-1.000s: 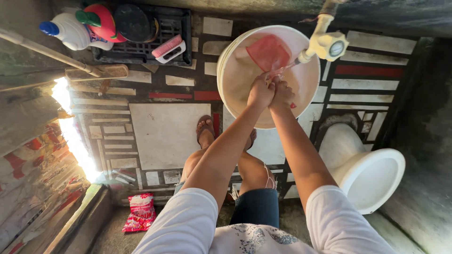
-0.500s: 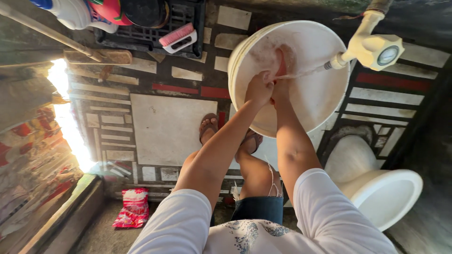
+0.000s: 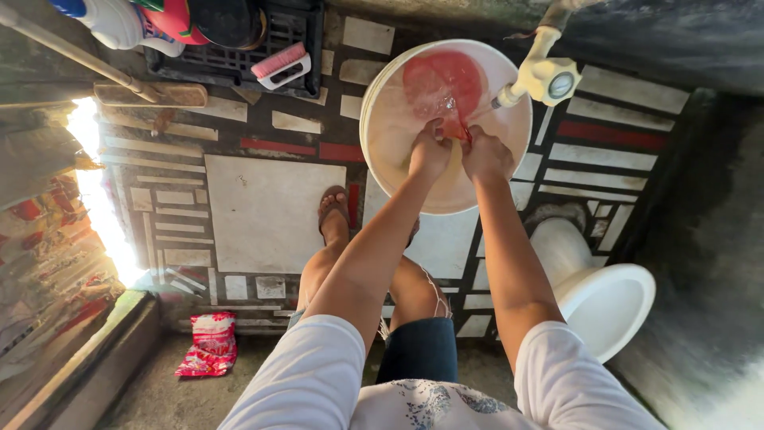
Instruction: The person pours a pink powder into a bucket of water and mixes it. They then pour a blue liquid cleaner into a toilet bowl and scrub the interior with a brush. The person uses a red scoop to pour the soapy water from the bucket into the toilet bowl while continuing to scrub.
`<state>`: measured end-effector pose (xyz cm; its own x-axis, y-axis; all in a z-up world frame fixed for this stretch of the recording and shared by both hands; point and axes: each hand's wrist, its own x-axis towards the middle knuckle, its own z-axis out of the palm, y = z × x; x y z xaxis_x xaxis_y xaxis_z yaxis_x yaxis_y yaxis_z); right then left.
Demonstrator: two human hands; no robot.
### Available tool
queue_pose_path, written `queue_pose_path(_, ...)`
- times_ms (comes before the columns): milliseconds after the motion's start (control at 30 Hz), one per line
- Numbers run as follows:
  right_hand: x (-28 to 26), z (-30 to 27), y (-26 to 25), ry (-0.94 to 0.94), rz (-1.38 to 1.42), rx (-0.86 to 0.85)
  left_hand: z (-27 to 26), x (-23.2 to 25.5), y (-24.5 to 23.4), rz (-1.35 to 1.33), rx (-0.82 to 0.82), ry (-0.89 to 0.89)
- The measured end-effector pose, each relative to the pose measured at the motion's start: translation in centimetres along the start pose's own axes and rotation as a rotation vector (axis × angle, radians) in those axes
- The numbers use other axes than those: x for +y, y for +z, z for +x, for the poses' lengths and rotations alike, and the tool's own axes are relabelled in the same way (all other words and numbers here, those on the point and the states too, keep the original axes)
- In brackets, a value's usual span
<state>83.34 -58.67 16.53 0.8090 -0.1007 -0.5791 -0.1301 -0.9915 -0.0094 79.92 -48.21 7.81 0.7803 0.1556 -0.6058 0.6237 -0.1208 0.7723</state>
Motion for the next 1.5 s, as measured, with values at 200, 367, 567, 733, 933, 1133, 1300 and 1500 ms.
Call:
queue_pose_path(200, 1.2, -3.4, -1.3, -0.142, -0.164, 0.132, -0.8, 0.2, 3.0, -0.077, 0.070, 0.024)
queue_pose_path(367, 2.0, -1.7, 2.3, -0.216, -0.322, 0.244, -0.8, -0.4, 2.5, -0.014, 0.030, -0.066)
queue_pose_path(567, -0.6, 3.6, 5.0, 0.119, -0.168, -0.133, 0.5, -3.2, -0.4, -0.051, 0.031, -0.067)
queue_pose_path(733, -1.3, 9.2, 13.1, 0.316, 0.016, -0.386, 3.7, -5.7, -2.2, -0.064, 0.013, -0.072)
queue_pose_path(933, -2.8, 10.8, 22.1, 0.390, 0.935, -0.423, 6.5, -8.2, -2.6, -0.044, 0.052, -0.067)
queue_pose_path(1133, -0.1, 9.7, 19.4, 0.151, 1.115, -0.450, 6.4, -9.5, -1.8, 0.006, 0.071, -0.023)
queue_pose_path(1300, 1.5, 6.0, 8.4, -0.099, 0.479, -0.156, 6.2, -7.5, 0.9, -0.030, 0.051, -0.006)
queue_pose_path(1500, 0.0, 0.5, -2.1, -0.065, -0.198, -0.064, 3.6, -3.1, 3.7, -0.120, 0.004, -0.096)
